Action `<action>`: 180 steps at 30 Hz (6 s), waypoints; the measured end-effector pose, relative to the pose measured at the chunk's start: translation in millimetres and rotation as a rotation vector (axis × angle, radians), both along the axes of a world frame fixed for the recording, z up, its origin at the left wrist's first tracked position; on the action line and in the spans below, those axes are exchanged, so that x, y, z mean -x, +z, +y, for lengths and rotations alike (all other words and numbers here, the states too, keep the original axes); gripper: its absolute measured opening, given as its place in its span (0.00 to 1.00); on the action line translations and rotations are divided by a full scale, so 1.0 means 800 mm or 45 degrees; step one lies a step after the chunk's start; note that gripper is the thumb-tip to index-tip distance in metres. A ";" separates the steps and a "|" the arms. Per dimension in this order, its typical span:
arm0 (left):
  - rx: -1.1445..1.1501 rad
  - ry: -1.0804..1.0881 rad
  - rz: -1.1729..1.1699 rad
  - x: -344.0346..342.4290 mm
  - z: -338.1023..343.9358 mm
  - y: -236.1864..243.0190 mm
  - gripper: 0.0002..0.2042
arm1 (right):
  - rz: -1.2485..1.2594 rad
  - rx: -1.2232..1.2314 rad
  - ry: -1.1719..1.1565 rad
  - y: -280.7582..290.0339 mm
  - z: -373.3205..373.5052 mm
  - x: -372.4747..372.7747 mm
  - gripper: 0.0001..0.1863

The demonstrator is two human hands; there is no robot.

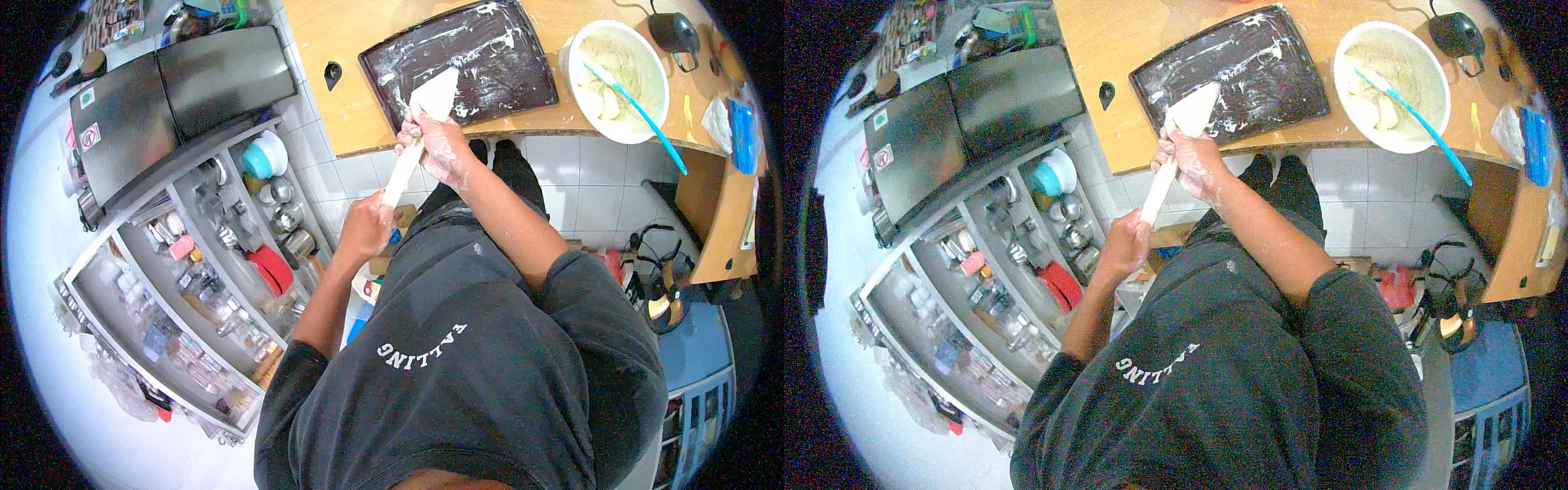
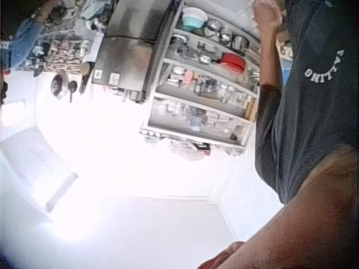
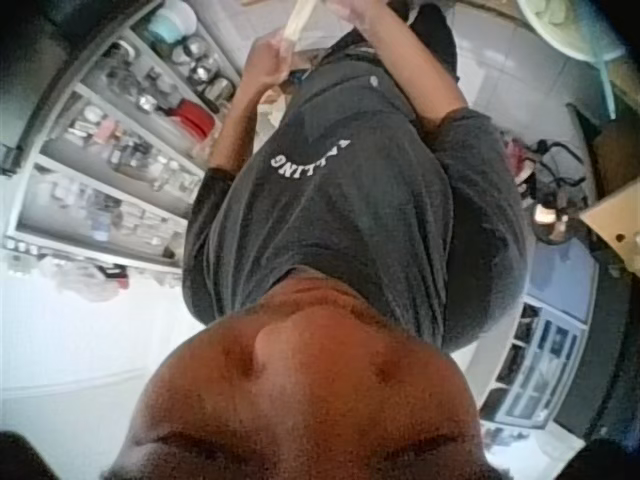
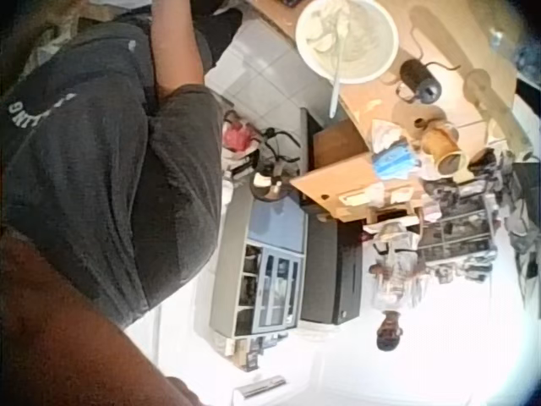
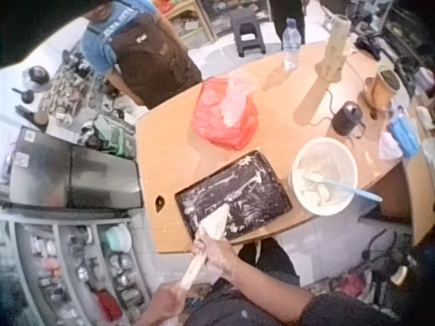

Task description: The person pipes portions of dough from a piping bag onto a dark tray, handling the bag with both hands to squeeze out individual dollops.

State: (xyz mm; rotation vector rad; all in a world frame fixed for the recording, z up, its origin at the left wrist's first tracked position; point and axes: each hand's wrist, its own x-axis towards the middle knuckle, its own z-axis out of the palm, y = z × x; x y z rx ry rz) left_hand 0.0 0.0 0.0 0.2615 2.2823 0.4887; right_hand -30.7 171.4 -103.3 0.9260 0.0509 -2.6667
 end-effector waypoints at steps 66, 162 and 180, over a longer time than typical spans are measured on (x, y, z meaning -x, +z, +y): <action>0.002 0.020 -0.093 0.023 0.006 0.030 0.09 | 0.089 0.182 0.039 -0.013 0.008 0.014 0.12; -1.325 -0.511 -0.269 0.072 0.244 -0.103 0.15 | -0.158 -2.609 2.159 -0.006 0.205 0.170 0.21; -1.159 -0.346 -0.509 0.120 0.263 -0.112 0.14 | -0.079 -2.559 2.394 -0.035 0.241 0.211 0.23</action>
